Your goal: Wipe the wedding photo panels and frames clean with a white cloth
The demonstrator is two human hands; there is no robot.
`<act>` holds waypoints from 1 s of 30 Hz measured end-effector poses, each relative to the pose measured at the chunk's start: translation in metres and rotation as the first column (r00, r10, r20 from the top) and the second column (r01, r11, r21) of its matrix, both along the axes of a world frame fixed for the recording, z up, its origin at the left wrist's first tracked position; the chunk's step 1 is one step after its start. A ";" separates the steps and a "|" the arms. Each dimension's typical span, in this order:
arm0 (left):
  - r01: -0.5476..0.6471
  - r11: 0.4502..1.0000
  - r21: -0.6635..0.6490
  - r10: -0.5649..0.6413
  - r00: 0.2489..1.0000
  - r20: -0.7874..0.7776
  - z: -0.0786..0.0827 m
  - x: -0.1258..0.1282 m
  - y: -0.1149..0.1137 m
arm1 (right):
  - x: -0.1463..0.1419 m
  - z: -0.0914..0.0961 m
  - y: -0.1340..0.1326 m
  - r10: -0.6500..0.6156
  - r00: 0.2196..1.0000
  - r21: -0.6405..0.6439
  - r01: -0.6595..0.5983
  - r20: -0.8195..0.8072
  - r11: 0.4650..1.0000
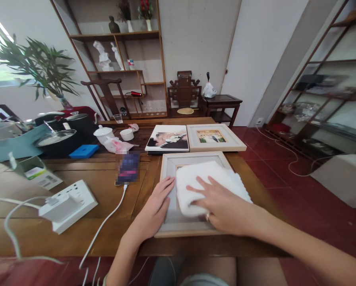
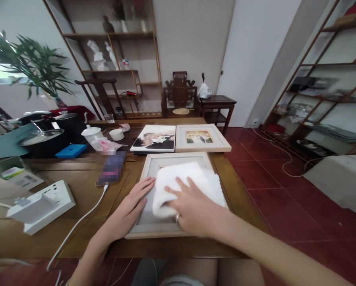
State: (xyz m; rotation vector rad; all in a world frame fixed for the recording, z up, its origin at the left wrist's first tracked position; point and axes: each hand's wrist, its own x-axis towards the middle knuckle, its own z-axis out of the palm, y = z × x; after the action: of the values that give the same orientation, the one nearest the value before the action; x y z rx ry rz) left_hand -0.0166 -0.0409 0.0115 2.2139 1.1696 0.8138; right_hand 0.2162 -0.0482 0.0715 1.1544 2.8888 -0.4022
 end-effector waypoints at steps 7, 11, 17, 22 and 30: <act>-0.006 1.000 -0.001 0.006 1.000 -0.016 -0.002 0.000 0.002 | 0.021 0.025 -0.043 0.017 0.995 -0.168 -0.034 -0.102 0.985; -0.015 1.000 -0.028 0.014 1.000 -0.019 0.002 0.002 0.000 | 0.023 0.010 -0.004 -0.153 0.983 -0.093 0.143 -0.099 0.985; -0.058 0.998 -0.041 0.057 0.998 -0.011 0.009 0.004 -0.003 | -0.013 -0.003 0.057 -0.308 0.947 0.245 0.320 -0.088 0.915; -0.130 0.991 -0.013 0.131 0.991 0.041 0.010 0.006 -0.006 | -0.049 -0.004 0.045 -0.060 0.998 0.081 0.060 -0.004 0.995; -0.084 0.996 -0.034 0.085 0.996 0.039 0.003 0.003 -0.004 | -0.018 0.004 -0.017 0.143 0.988 -0.071 -0.147 -0.048 0.987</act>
State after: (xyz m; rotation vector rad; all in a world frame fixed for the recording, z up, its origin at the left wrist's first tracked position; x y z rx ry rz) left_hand -0.0134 -0.0450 0.0146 2.1244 1.2551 0.8637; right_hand 0.1981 -0.0651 0.0760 0.9294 2.9421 -0.5312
